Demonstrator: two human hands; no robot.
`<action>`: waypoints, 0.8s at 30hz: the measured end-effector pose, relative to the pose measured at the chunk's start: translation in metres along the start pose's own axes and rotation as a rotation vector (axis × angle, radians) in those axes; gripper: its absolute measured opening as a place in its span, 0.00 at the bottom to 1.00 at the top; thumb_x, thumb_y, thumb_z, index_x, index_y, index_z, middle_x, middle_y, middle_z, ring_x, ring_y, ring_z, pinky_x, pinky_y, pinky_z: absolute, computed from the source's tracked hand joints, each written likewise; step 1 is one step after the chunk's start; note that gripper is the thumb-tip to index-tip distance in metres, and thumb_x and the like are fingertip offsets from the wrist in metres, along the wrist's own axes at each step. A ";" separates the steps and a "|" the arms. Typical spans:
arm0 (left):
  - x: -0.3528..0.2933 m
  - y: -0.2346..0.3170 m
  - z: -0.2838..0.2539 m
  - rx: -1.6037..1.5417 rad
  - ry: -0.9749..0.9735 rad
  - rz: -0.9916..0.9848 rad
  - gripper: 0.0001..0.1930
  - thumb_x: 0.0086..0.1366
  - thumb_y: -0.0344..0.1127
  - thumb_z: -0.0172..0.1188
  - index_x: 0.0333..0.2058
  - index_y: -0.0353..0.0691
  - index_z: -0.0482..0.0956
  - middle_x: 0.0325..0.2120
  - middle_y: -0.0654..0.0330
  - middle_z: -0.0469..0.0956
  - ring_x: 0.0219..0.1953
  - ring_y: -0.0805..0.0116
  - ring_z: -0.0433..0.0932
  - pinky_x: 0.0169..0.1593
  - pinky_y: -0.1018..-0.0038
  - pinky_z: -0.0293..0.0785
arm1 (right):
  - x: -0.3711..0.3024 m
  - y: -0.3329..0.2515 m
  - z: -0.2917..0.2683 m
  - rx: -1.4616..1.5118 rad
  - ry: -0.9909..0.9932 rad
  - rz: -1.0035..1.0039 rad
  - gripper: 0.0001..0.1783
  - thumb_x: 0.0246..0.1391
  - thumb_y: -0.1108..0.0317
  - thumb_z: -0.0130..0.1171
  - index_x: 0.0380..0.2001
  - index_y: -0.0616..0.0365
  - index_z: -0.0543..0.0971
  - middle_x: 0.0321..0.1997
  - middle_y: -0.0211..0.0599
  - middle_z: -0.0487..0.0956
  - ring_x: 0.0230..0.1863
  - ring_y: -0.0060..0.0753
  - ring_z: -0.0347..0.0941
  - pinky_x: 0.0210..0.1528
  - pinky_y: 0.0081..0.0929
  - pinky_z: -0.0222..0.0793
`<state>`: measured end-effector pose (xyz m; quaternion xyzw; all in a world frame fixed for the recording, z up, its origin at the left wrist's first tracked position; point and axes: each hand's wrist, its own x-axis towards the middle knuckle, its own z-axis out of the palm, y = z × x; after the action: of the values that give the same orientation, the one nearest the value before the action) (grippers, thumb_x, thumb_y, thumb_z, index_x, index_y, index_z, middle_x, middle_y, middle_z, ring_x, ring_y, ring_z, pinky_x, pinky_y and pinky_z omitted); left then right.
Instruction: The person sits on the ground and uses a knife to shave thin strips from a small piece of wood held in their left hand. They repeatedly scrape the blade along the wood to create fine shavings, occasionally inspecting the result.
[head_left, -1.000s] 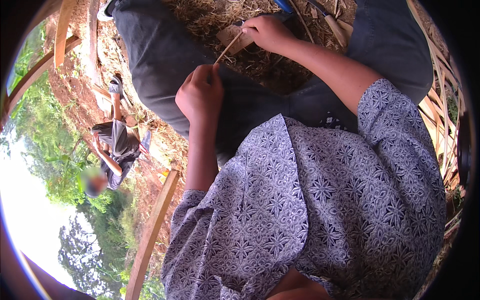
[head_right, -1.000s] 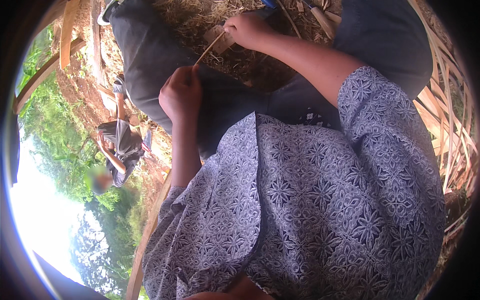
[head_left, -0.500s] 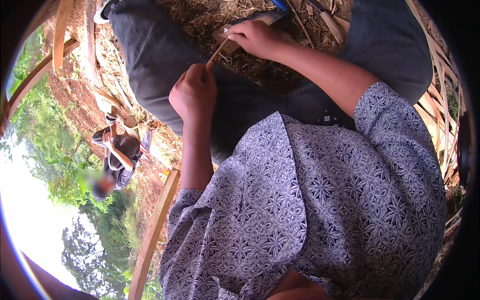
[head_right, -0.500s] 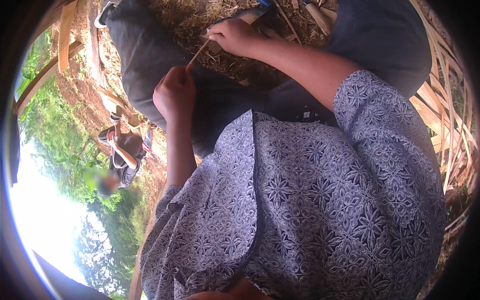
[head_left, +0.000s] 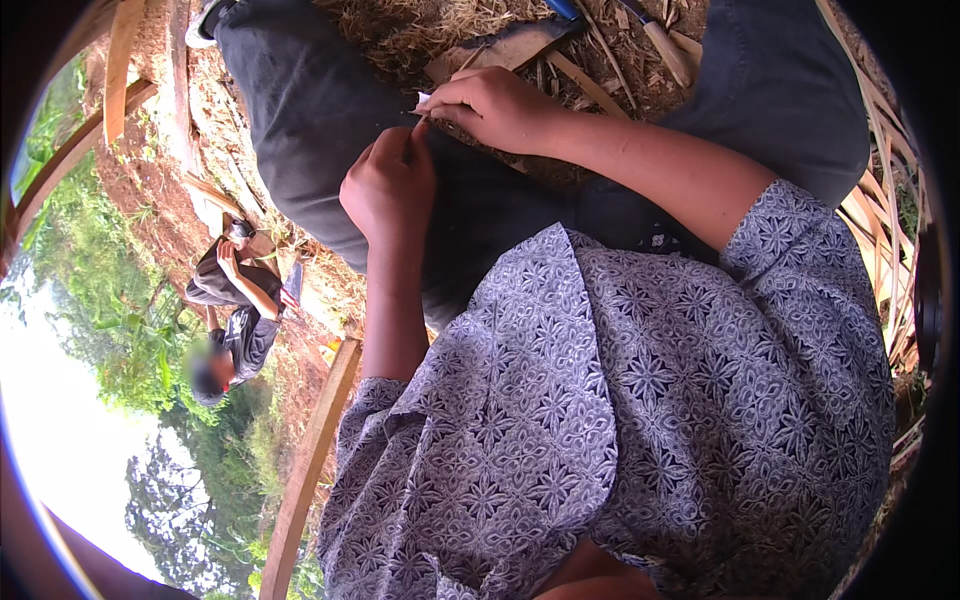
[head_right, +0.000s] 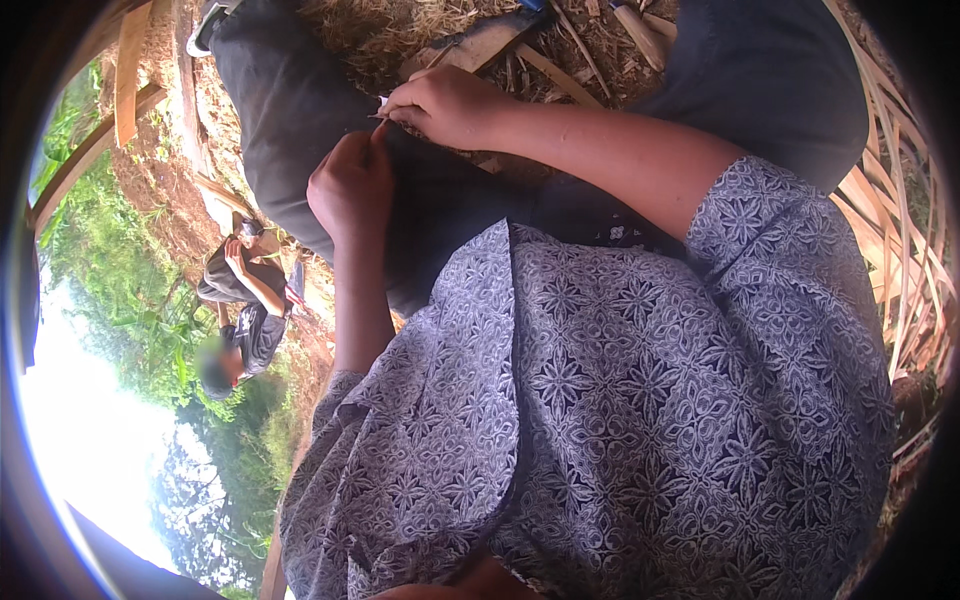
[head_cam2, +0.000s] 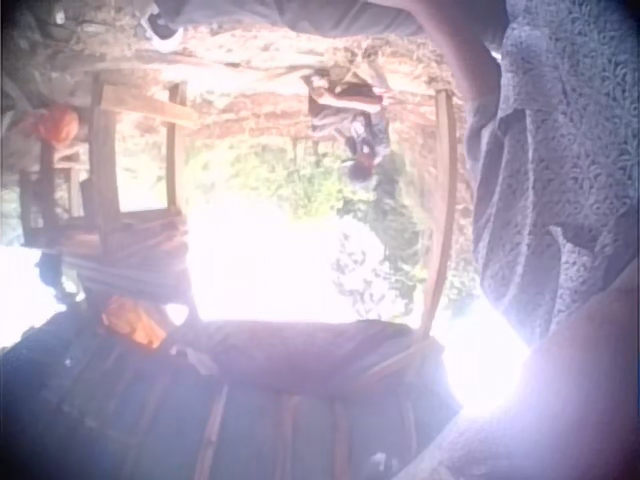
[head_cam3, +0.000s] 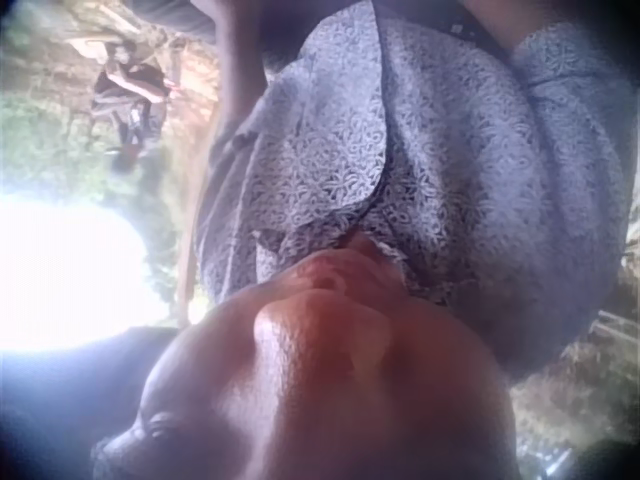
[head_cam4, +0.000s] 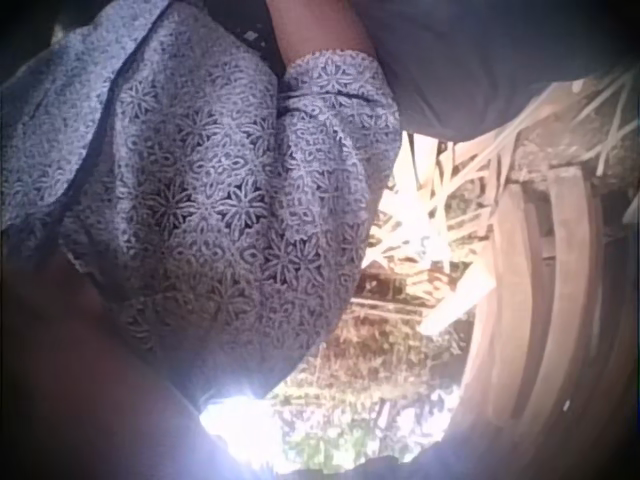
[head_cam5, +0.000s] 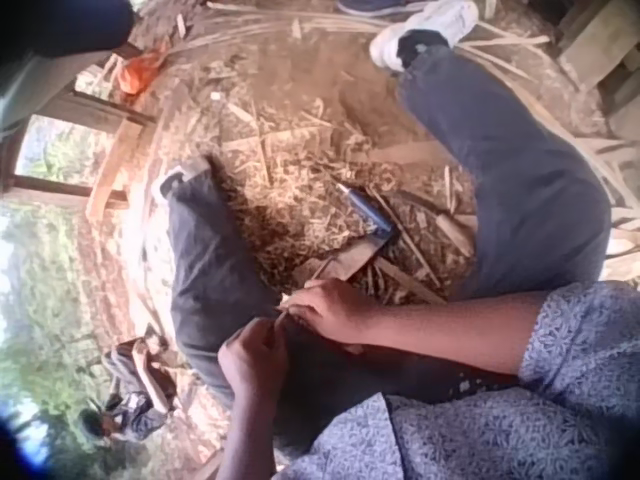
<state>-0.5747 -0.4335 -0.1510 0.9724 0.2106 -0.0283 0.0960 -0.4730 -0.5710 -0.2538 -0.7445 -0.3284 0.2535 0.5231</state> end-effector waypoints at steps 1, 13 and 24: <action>-0.002 -0.001 -0.001 0.009 -0.020 -0.005 0.12 0.61 0.43 0.69 0.23 0.46 0.80 0.19 0.59 0.79 0.21 0.54 0.80 0.24 0.62 0.72 | 0.006 0.023 -0.006 -0.066 -0.029 0.110 0.12 0.64 0.63 0.59 0.43 0.55 0.85 0.35 0.46 0.84 0.39 0.49 0.82 0.44 0.42 0.77; 0.002 0.013 -0.007 -0.063 -0.017 -0.023 0.09 0.61 0.40 0.70 0.26 0.43 0.83 0.21 0.56 0.80 0.24 0.53 0.81 0.28 0.62 0.73 | 0.017 0.054 -0.015 -0.222 -0.023 0.169 0.13 0.65 0.61 0.57 0.43 0.54 0.86 0.34 0.40 0.83 0.39 0.46 0.81 0.43 0.42 0.76; 0.000 0.006 -0.005 -0.049 -0.047 -0.033 0.09 0.62 0.40 0.70 0.27 0.43 0.83 0.22 0.56 0.81 0.25 0.52 0.81 0.29 0.62 0.74 | 0.001 -0.026 -0.014 0.031 -0.192 -0.003 0.14 0.64 0.59 0.56 0.43 0.51 0.86 0.45 0.39 0.84 0.49 0.45 0.80 0.53 0.42 0.75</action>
<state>-0.5725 -0.4383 -0.1454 0.9653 0.2248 -0.0477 0.1243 -0.4683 -0.5722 -0.2249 -0.7080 -0.3741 0.3279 0.5012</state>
